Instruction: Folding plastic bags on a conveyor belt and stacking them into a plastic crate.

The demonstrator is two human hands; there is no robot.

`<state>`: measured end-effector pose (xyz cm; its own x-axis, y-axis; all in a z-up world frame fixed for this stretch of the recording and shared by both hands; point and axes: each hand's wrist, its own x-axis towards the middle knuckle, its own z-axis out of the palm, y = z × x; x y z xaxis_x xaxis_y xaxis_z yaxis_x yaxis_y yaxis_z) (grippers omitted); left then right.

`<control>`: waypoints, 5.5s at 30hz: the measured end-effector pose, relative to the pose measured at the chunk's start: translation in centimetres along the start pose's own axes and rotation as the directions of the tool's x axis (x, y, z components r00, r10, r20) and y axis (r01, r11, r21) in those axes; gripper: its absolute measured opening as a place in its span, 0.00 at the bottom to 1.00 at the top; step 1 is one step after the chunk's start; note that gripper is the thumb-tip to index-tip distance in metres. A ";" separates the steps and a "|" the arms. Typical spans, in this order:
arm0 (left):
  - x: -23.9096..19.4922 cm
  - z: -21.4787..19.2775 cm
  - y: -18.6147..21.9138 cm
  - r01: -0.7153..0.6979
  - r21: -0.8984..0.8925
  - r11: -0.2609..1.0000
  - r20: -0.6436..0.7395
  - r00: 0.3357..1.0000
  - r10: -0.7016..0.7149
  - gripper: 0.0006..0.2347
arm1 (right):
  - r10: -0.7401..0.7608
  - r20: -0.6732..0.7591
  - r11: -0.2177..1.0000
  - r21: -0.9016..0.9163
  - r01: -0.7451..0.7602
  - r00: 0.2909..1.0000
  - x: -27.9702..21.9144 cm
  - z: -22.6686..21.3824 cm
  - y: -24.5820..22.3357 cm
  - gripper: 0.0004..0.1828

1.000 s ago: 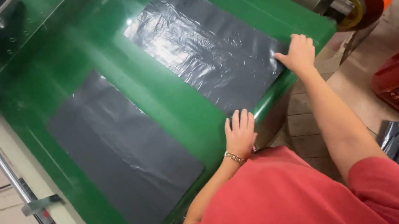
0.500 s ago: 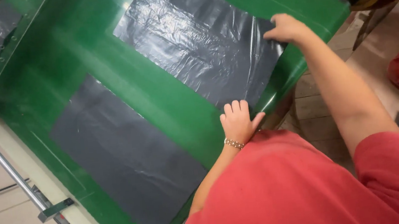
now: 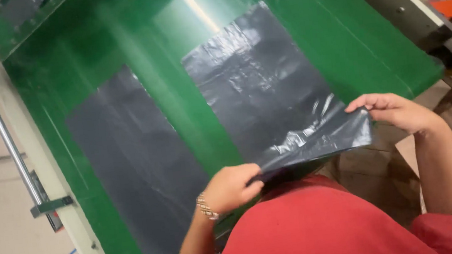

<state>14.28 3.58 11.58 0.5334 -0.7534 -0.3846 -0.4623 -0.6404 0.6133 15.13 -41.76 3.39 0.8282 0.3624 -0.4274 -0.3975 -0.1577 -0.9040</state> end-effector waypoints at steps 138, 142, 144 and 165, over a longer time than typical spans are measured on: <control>-19.3 21.9 -10.2 0.587 0.012 0.810 -0.867 0.410 -0.284 0.34 | -0.434 0.189 0.843 -0.261 0.471 0.881 9.8 41.3 -0.2 0.33; -15.6 22.0 -10.5 0.509 0.097 0.855 -0.854 0.484 -0.191 0.37 | -0.305 0.086 0.952 0.005 0.306 0.948 11.1 42.6 -0.1 0.29; -13.8 22.5 -11.0 0.499 0.107 0.860 -0.862 0.478 -0.170 0.38 | -0.259 0.049 0.960 0.118 0.252 0.965 11.6 43.0 -0.6 0.29; -27.9 21.6 -17.4 0.812 0.041 0.582 -0.953 0.207 -0.223 0.07 | -0.769 0.529 0.023 -0.538 0.843 0.358 12.1 43.8 -2.3 0.12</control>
<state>-7.85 32.50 -3.29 0.8883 0.1288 0.4408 0.1356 -0.9906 0.0161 8.84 3.21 0.91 0.3933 0.7375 0.5490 0.9015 -0.1920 -0.3880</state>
